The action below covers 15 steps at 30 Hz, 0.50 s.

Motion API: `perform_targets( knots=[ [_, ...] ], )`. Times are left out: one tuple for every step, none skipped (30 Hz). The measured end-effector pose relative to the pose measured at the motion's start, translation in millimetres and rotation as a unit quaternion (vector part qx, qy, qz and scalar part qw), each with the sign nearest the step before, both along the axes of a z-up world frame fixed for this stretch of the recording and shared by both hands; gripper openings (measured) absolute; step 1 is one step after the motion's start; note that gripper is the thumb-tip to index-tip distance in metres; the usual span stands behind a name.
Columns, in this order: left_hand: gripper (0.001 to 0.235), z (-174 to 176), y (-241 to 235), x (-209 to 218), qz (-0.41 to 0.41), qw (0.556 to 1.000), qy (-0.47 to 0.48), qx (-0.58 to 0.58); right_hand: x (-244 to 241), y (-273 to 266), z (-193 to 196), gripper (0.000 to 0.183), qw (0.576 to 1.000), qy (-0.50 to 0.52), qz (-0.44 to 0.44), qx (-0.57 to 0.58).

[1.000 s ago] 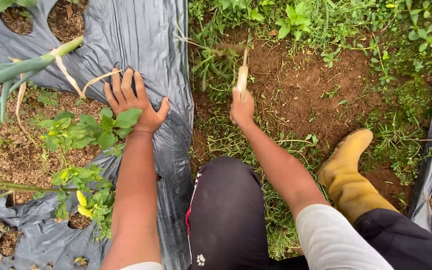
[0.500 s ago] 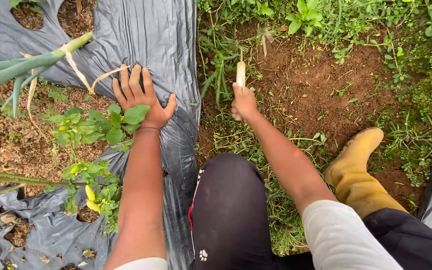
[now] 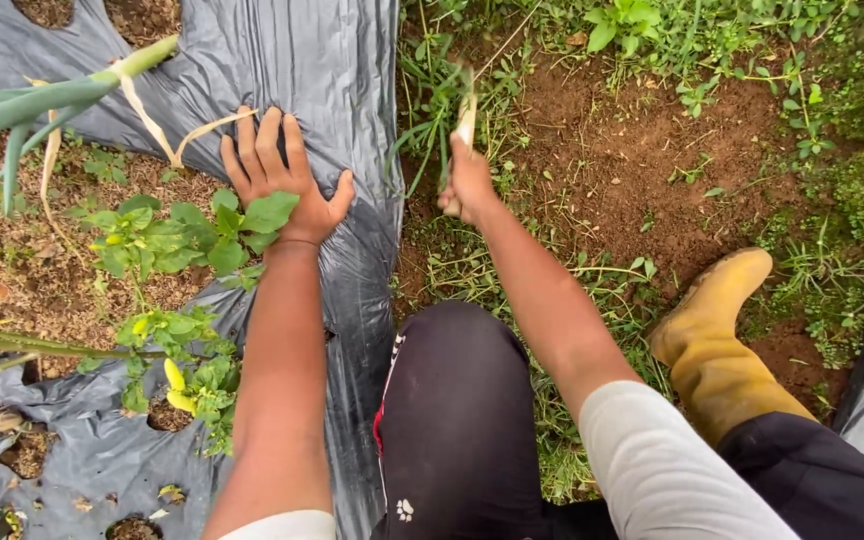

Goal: Using a hand hoe to remove weeds from a soil bed between rows of plastic mulch.

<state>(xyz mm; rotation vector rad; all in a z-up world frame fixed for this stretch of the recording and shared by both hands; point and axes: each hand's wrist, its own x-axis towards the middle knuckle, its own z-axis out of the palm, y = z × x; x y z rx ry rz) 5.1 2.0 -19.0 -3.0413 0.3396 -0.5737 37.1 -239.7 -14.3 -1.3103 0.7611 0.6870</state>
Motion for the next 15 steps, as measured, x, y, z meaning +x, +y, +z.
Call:
perform_targets(
  knots=[
    [0.086, 0, -1, -2, 0.001, 1.0, 0.002, -0.003, -23, -8, -8, 0.034, 1.0, 0.002, 0.001, -0.003],
    [0.087, 0, 0, -2, 0.001, 1.0, 0.002, -0.003, -44, -14, -15, 0.036, 0.999, -0.003, 0.04, -0.024],
    [0.088, 1, 0, -1, 0.002, 1.0, 0.002, -0.004, -65, -21, -23, 0.038, 0.996, -0.007, 0.079, -0.045],
    [0.088, 4, 0, -1, -0.003, 1.0, 0.003, -0.004, -79, -34, -27, 0.038, 0.996, -0.006, 0.075, -0.045],
    [0.085, 7, -1, -1, -0.009, 1.0, 0.005, 0.001, -94, -47, -32, 0.036, 0.99, -0.014, 0.125, -0.07],
    [0.081, 9, -3, 0, -0.014, 1.0, 0.006, 0.002, -107, -62, -37, 0.034, 0.979, -0.023, 0.175, -0.098],
    [0.081, 7, -2, 1, -0.017, 1.0, 0.005, 0.001, -111, -66, -44, 0.034, 0.98, -0.023, 0.172, -0.1],
    [0.081, 5, -2, 0, -0.011, 1.0, 0.002, -0.006, -115, -72, -51, 0.035, 0.964, -0.058, 0.188, -0.18],
    [0.081, 3, -2, -2, -0.005, 1.0, 0.0, -0.013, -119, -77, -59, 0.036, 0.94, -0.091, 0.204, -0.258],
    [0.081, 2, -1, -2, -0.004, 1.0, 0.003, -0.013, -99, -74, -56, 0.036, 0.94, -0.089, 0.205, -0.257],
    [0.086, 1, -1, -3, 0.017, 0.998, 0.062, -0.025, -80, -71, -55, 0.03, 0.948, -0.102, 0.124, -0.275],
    [0.092, 1, 0, -7, 0.036, 0.991, 0.122, -0.037, -63, -68, -53, 0.026, 0.949, -0.111, 0.041, -0.291],
    [0.092, 1, 2, -8, 0.036, 0.991, 0.127, -0.036, -44, -61, -39, 0.026, 0.95, -0.106, 0.042, -0.29],
    [0.094, -1, 2, -7, 0.043, 0.989, 0.139, -0.033, -21, -56, -24, 0.031, 0.975, -0.06, -0.02, -0.213],
    [0.095, -1, 2, -7, 0.05, 0.987, 0.15, -0.031, 1, -51, -9, 0.036, 0.988, -0.013, -0.084, -0.133]
  ],
)
